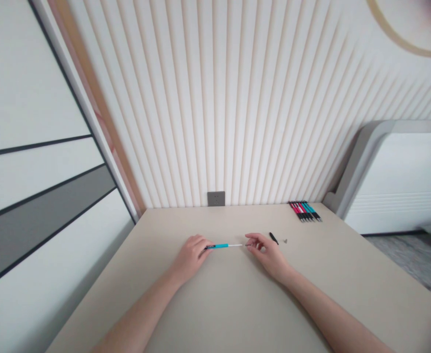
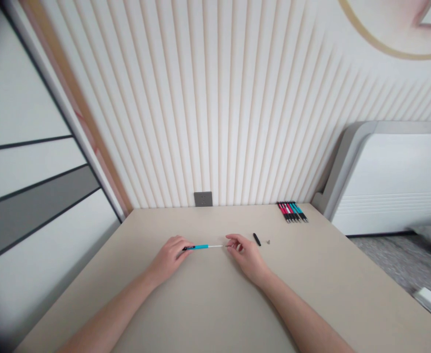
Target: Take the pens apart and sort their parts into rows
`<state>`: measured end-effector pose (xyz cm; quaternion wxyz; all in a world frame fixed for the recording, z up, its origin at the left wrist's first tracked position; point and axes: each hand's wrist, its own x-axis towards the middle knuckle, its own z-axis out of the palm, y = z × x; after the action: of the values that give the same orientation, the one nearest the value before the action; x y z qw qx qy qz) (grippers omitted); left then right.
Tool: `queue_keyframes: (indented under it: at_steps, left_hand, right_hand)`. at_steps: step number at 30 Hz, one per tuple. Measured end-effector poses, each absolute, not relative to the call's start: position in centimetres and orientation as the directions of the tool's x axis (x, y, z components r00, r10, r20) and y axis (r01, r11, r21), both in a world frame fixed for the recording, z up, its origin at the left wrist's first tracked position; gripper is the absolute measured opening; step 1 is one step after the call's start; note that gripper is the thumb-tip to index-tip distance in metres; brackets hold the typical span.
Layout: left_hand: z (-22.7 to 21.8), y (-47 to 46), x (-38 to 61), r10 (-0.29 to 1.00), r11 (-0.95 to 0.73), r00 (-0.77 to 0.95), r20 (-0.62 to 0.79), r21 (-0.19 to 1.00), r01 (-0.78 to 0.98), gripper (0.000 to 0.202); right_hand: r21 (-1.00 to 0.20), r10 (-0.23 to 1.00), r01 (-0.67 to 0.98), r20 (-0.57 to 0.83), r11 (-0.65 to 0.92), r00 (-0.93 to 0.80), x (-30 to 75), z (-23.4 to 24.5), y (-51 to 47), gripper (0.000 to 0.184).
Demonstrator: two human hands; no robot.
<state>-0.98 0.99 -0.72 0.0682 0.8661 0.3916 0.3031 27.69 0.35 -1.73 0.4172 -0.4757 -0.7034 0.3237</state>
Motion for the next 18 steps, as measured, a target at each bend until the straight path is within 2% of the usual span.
queue_keyframes:
  at_steps: [18]
  left_hand:
    - [-0.42,0.76,-0.78,0.702,-0.704,0.540,0.465,0.336,0.626,0.010]
  right_hand:
    - [-0.840,0.926,0.403,0.278,0.362,-0.254,27.31,-2.14,0.20,0.027]
